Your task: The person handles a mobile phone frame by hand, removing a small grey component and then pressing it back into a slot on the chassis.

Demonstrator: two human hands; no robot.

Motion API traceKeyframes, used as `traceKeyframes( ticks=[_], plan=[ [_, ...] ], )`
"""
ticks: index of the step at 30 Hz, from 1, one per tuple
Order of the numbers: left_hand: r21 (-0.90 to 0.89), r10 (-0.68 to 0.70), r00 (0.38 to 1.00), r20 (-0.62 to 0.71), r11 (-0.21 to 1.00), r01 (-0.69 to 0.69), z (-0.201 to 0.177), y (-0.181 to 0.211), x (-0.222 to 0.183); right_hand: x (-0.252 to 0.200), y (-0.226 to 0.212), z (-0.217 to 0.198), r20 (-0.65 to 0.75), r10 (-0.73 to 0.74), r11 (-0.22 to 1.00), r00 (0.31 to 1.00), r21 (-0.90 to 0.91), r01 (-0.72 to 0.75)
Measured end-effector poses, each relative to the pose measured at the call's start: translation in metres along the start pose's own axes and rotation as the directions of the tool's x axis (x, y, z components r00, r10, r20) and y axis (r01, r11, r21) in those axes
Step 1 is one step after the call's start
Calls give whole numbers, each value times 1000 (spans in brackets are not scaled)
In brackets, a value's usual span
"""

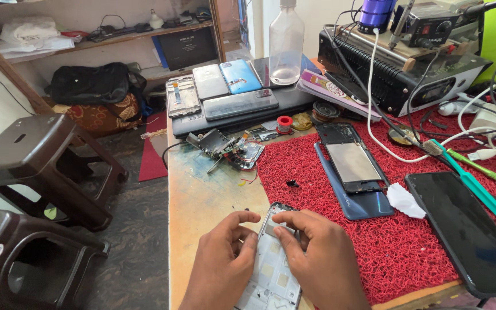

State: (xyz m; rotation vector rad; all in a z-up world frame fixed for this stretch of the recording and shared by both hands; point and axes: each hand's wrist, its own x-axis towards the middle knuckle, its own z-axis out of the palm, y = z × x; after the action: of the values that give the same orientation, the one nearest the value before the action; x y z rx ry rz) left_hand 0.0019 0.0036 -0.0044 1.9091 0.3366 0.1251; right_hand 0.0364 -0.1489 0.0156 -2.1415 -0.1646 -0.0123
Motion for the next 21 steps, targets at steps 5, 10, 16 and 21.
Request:
traceKeyframes(
  ticks=[5,10,16,21],
  plan=[
    [18,8,1000,1,1000,-8,1,0,-1,0,1,0,14,-3,999,1000,-32,3],
    [61,-30,999,14,998,29,-2,4,-2,0,-4,-2,25,48,998,999,-38,-47],
    [-13,9,1000,29,1000,-9,-1,0,0,0,-5,-1,15,40,998,999,-48,-39],
    [-56,-52,998,44,997,55,-2,4,2,3,-2,2,6,32,993,999,-116,-31]
  ],
)
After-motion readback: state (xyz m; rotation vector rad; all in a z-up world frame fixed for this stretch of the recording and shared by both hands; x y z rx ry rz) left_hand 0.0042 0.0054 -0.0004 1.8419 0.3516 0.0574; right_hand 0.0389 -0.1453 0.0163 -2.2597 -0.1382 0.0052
